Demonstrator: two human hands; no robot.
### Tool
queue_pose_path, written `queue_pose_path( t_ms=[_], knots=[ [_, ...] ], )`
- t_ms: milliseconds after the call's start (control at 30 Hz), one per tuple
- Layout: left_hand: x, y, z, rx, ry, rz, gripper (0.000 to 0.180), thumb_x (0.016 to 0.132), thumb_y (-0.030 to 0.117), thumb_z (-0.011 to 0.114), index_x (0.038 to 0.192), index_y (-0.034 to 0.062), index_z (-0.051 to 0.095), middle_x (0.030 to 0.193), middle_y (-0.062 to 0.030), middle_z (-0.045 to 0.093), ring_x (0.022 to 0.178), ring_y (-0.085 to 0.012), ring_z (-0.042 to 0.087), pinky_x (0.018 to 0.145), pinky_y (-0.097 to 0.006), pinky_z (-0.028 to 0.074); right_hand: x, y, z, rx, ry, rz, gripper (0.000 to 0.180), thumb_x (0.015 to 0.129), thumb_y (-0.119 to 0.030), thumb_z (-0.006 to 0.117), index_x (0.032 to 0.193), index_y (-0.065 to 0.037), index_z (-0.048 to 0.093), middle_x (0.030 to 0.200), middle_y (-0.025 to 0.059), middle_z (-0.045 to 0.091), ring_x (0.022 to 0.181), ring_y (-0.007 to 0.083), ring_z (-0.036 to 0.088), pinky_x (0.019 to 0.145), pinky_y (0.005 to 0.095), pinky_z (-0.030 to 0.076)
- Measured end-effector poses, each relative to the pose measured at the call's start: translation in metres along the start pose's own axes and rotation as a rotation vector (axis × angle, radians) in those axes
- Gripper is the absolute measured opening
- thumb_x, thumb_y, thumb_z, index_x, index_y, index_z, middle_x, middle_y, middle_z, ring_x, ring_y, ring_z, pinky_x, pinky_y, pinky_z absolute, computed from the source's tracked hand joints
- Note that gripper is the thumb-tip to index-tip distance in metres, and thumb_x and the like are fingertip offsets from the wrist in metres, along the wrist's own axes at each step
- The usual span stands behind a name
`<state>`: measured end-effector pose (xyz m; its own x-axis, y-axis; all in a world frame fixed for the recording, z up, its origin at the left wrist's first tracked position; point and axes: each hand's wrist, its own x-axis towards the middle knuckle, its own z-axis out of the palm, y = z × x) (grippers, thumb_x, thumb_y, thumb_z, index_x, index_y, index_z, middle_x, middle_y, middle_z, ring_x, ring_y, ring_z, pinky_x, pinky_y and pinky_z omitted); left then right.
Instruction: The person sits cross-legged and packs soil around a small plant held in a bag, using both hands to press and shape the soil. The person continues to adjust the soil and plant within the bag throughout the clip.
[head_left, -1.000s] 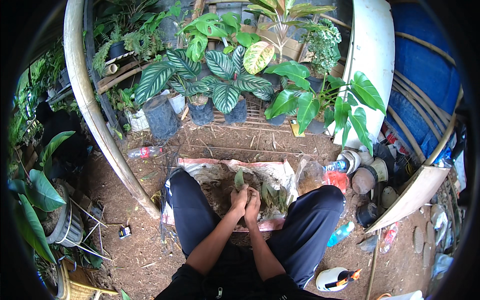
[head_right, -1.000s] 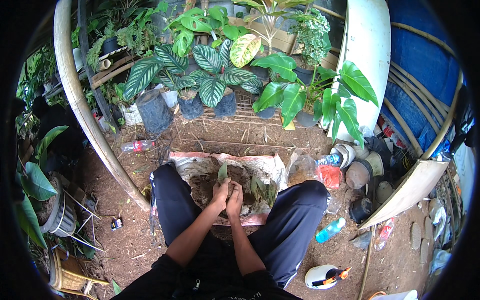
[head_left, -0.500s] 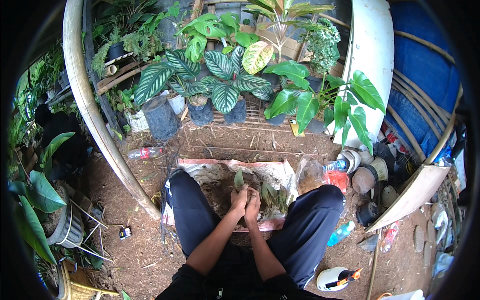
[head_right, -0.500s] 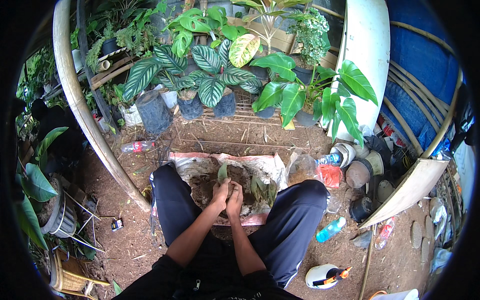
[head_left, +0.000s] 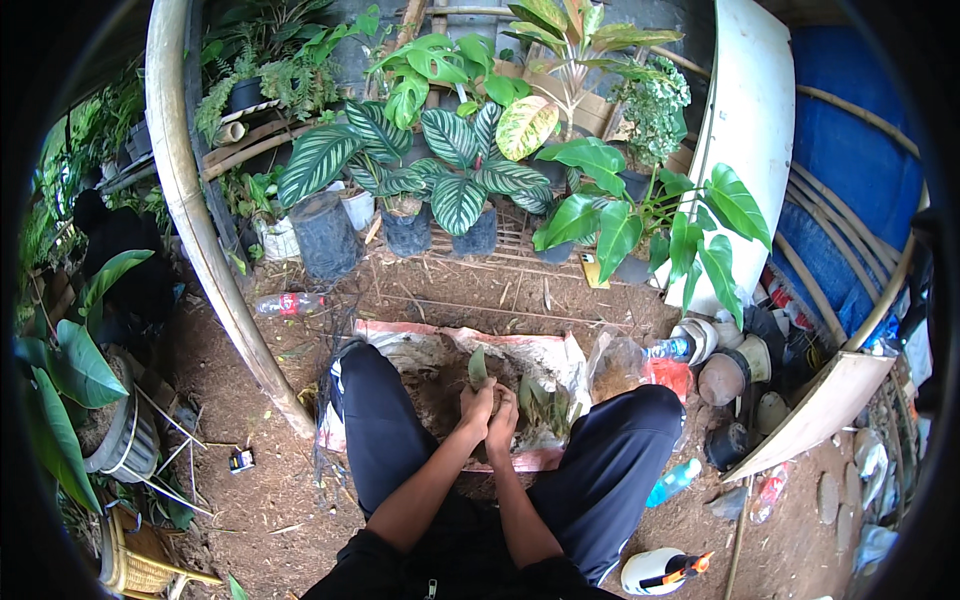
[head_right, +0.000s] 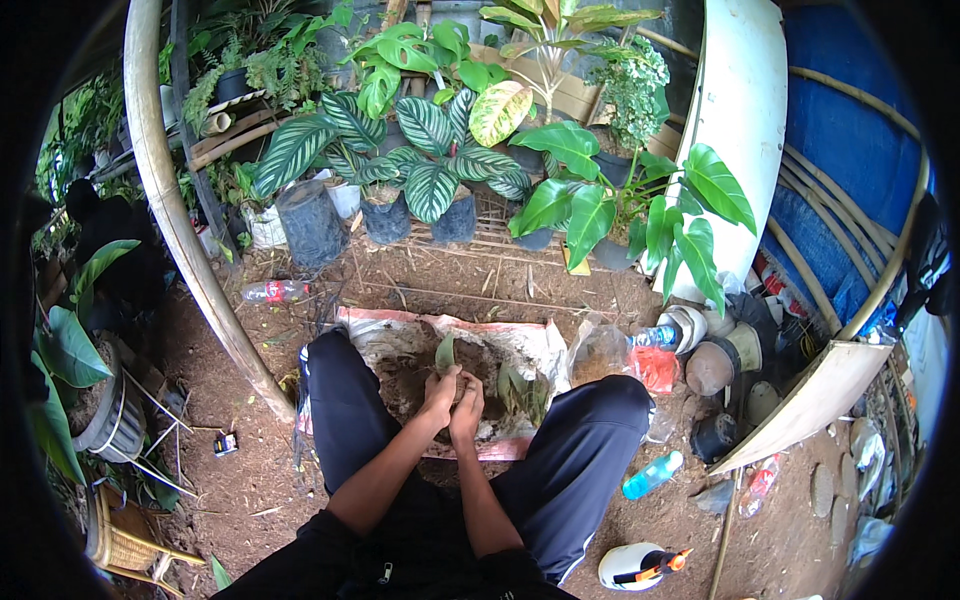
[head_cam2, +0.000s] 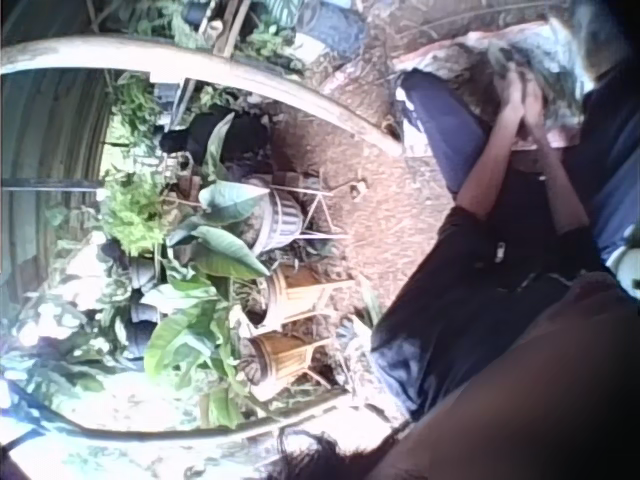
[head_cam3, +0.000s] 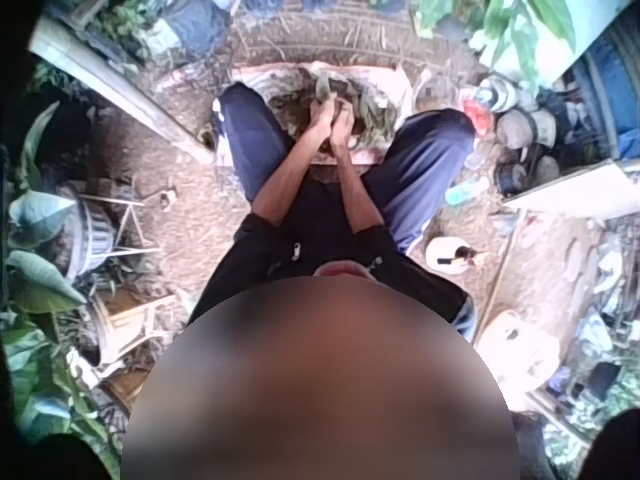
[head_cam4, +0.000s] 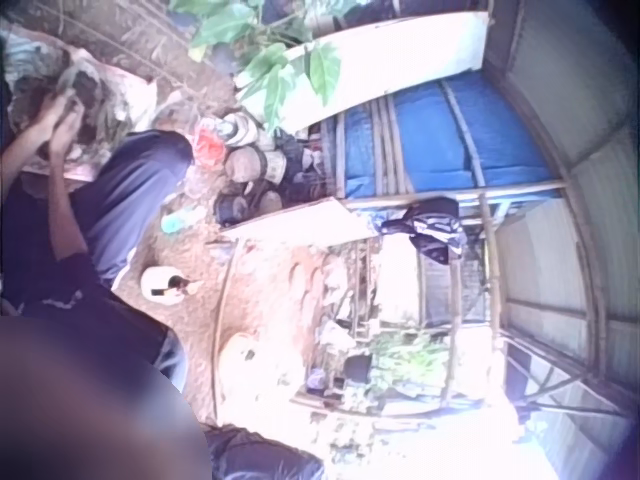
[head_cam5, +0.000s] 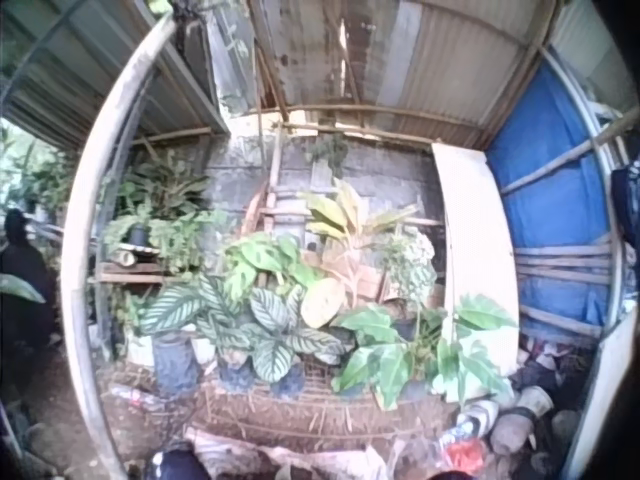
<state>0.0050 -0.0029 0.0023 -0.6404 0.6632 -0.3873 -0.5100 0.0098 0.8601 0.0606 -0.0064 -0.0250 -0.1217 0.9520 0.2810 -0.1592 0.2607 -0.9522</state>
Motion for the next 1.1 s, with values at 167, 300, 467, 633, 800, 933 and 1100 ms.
queue_pose_path(
  t_ms=[167,300,467,633,800,933,1100],
  knots=[
    [-0.006,0.003,-0.001,-0.029,-0.022,0.014,0.029,0.081,0.025,0.063,0.096,0.0006,0.056,0.085,-0.0072,0.058,0.073,-0.0157,0.057,0.064,-0.032,0.047,0.002,0.010,-0.001,0.029,-0.020,0.013,0.036,0.095,-0.022,0.030,0.106,0.001,0.055,0.099,0.0124,0.059,0.093,0.0209,0.055,0.084,0.0318,0.042],
    [-0.008,0.007,0.000,-0.009,-0.014,0.004,0.028,0.081,0.024,0.063,0.096,0.0009,0.056,0.085,-0.0073,0.059,0.075,-0.0161,0.058,0.065,-0.032,0.047,0.002,0.014,0.000,0.063,-0.020,0.028,0.036,0.095,-0.022,0.029,0.106,0.000,0.055,0.100,0.0112,0.058,0.093,0.0201,0.054,0.084,0.0315,0.042],
    [-0.003,0.001,0.000,0.036,0.008,0.013,0.027,0.082,0.024,0.062,0.097,0.0020,0.057,0.085,-0.0066,0.059,0.074,-0.0154,0.057,0.064,-0.031,0.047,0.000,0.013,-0.001,0.054,-0.011,0.015,0.035,0.094,-0.021,0.030,0.106,0.001,0.055,0.102,0.0111,0.058,0.094,0.0201,0.054,0.085,0.0311,0.042],
    [-0.003,-0.003,-0.001,-0.014,-0.015,0.048,0.026,0.082,0.023,0.062,0.097,0.0028,0.057,0.084,-0.0058,0.059,0.073,-0.0144,0.056,0.063,-0.031,0.046,-0.001,0.008,0.001,0.057,-0.016,-0.001,0.036,0.094,-0.023,0.031,0.106,0.001,0.055,0.101,0.0112,0.058,0.094,0.0205,0.054,0.085,0.0315,0.042],
    [-0.002,-0.002,-0.002,-0.002,-0.016,0.026,0.025,0.082,0.023,0.062,0.096,0.0030,0.056,0.083,-0.0055,0.058,0.071,-0.0146,0.056,0.063,-0.031,0.046,-0.002,0.004,0.001,-0.016,-0.009,-0.020,0.036,0.095,-0.022,0.030,0.107,0.001,0.054,0.101,0.0128,0.058,0.093,0.0219,0.055,0.084,0.0324,0.042],
    [-0.001,-0.002,0.000,-0.008,-0.034,0.001,0.025,0.082,0.023,0.062,0.096,0.0027,0.056,0.083,-0.0056,0.058,0.071,-0.0149,0.056,0.063,-0.032,0.046,0.000,0.003,0.000,0.000,-0.009,-0.024,0.036,0.095,-0.022,0.030,0.107,0.002,0.054,0.101,0.0136,0.058,0.093,0.0224,0.055,0.084,0.0329,0.042],
    [0.001,-0.003,-0.001,0.012,-0.005,0.000,0.024,0.082,0.023,0.061,0.095,0.0029,0.056,0.082,-0.0055,0.057,0.070,-0.0146,0.056,0.062,-0.032,0.046,-0.001,0.003,0.000,0.002,-0.012,-0.015,0.036,0.095,-0.022,0.030,0.107,0.002,0.054,0.100,0.0137,0.058,0.093,0.0224,0.055,0.083,0.0329,0.043]
  ],
)
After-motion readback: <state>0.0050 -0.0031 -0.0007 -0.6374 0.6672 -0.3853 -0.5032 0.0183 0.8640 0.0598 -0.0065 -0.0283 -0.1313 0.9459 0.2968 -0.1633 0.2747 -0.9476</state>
